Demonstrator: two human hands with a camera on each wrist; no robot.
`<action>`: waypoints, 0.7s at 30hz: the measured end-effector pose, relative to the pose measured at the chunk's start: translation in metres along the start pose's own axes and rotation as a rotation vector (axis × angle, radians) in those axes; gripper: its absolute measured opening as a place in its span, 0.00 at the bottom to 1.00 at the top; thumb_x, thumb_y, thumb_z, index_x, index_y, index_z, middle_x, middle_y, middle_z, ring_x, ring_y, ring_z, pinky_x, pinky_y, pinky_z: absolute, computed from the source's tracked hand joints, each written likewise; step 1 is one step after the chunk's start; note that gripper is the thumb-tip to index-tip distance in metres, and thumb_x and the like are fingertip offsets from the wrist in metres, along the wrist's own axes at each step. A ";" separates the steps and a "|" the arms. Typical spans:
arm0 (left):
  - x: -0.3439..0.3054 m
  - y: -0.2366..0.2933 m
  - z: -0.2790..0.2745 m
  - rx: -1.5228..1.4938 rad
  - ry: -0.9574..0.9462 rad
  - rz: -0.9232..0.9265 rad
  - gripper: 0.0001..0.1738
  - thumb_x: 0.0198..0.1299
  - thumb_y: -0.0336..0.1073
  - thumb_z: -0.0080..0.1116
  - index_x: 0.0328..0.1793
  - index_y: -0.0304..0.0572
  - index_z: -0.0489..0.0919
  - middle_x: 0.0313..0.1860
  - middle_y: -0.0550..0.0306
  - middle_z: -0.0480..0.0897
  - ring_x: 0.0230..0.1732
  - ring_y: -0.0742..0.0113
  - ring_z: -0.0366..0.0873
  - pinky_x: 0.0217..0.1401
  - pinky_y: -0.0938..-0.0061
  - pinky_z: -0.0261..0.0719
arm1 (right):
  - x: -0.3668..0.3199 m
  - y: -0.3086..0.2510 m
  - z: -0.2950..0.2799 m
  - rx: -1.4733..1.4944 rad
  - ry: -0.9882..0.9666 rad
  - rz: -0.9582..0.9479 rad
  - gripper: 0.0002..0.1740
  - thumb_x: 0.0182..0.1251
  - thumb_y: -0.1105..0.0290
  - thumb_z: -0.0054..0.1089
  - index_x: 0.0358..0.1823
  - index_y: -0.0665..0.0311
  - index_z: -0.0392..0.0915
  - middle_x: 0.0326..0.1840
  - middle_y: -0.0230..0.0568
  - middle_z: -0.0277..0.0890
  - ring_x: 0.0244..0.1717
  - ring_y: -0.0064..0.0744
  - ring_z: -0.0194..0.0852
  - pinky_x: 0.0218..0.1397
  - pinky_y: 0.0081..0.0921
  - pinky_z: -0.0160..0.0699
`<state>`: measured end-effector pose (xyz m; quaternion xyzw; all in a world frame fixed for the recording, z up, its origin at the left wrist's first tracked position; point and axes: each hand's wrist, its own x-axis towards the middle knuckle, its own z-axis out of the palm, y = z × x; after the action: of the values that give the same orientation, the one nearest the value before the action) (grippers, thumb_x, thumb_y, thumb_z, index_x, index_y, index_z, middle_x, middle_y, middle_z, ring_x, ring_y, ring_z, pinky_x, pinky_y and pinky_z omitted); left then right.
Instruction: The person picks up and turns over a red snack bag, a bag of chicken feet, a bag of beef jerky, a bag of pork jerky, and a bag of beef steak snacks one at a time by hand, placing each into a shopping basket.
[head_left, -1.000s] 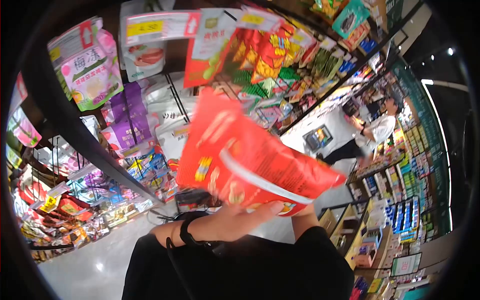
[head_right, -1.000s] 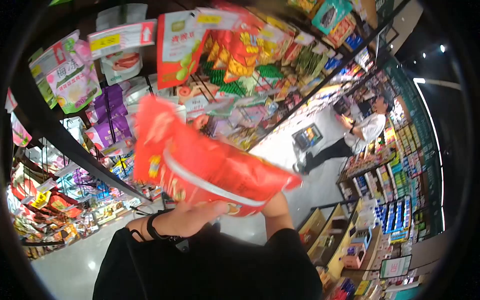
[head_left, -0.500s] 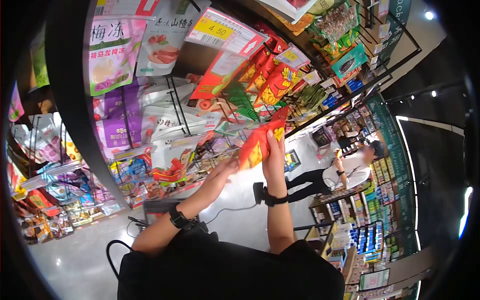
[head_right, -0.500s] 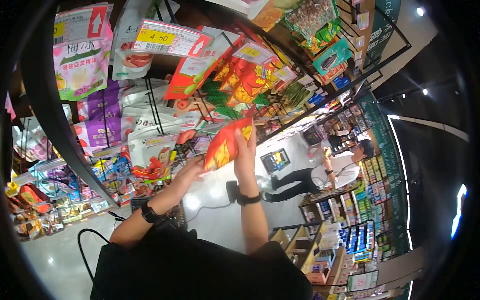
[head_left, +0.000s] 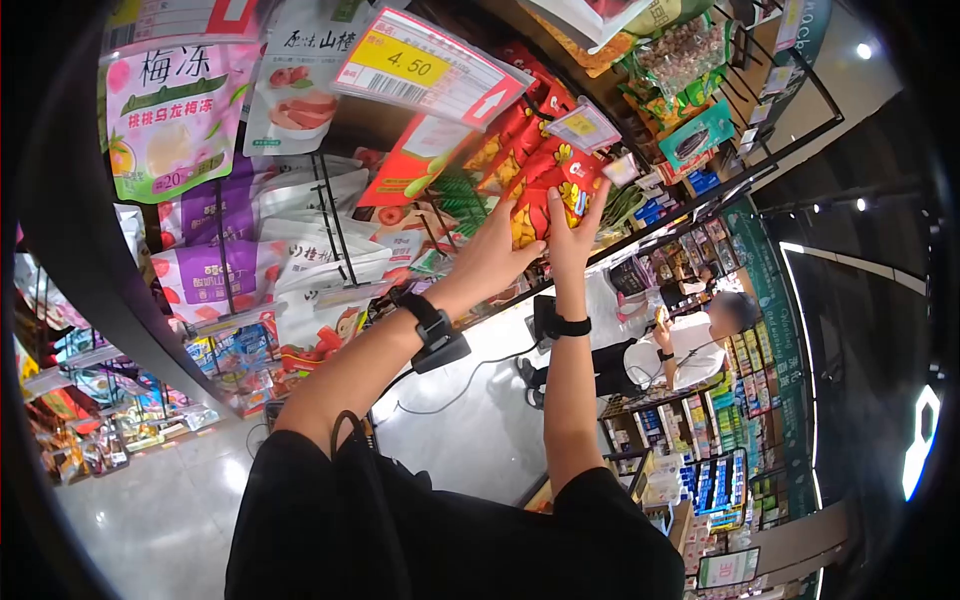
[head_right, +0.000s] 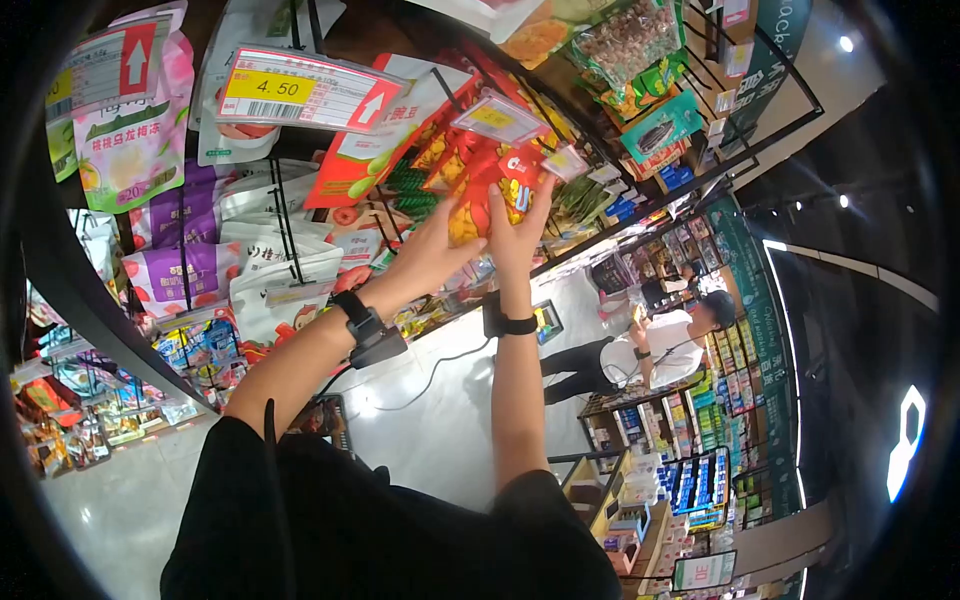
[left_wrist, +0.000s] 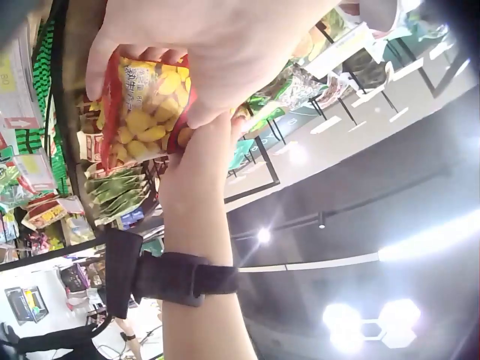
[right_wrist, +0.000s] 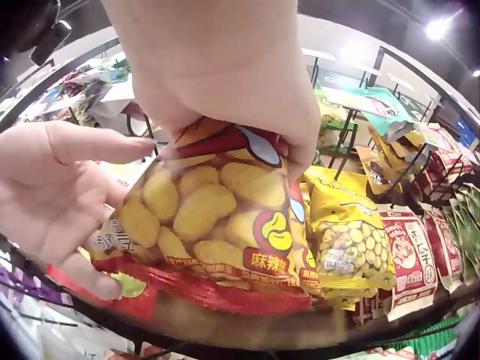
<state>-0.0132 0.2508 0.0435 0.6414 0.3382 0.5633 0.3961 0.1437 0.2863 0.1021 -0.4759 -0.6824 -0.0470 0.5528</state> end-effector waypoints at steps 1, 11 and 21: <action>0.003 0.002 -0.003 -0.006 0.006 -0.003 0.44 0.66 0.49 0.65 0.78 0.29 0.60 0.70 0.28 0.74 0.71 0.37 0.74 0.70 0.56 0.74 | -0.001 -0.005 0.001 -0.013 0.022 -0.020 0.53 0.69 0.63 0.71 0.84 0.75 0.45 0.86 0.61 0.48 0.85 0.45 0.47 0.84 0.37 0.47; 0.020 -0.002 0.011 -0.013 0.134 0.098 0.32 0.66 0.45 0.67 0.69 0.35 0.72 0.53 0.32 0.84 0.57 0.35 0.82 0.56 0.50 0.79 | 0.007 -0.020 -0.005 -0.075 0.116 -0.076 0.43 0.74 0.65 0.66 0.80 0.77 0.53 0.77 0.59 0.58 0.75 0.45 0.61 0.79 0.38 0.56; 0.024 0.005 0.022 -0.060 0.164 0.079 0.27 0.67 0.43 0.64 0.67 0.36 0.73 0.55 0.34 0.84 0.54 0.35 0.83 0.54 0.50 0.80 | 0.011 -0.006 -0.001 -0.411 0.242 -0.258 0.28 0.78 0.61 0.57 0.69 0.73 0.66 0.82 0.71 0.45 0.81 0.69 0.48 0.80 0.55 0.50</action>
<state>0.0116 0.2664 0.0576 0.5937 0.3271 0.6389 0.3637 0.1407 0.2893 0.1137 -0.4781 -0.6428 -0.3109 0.5115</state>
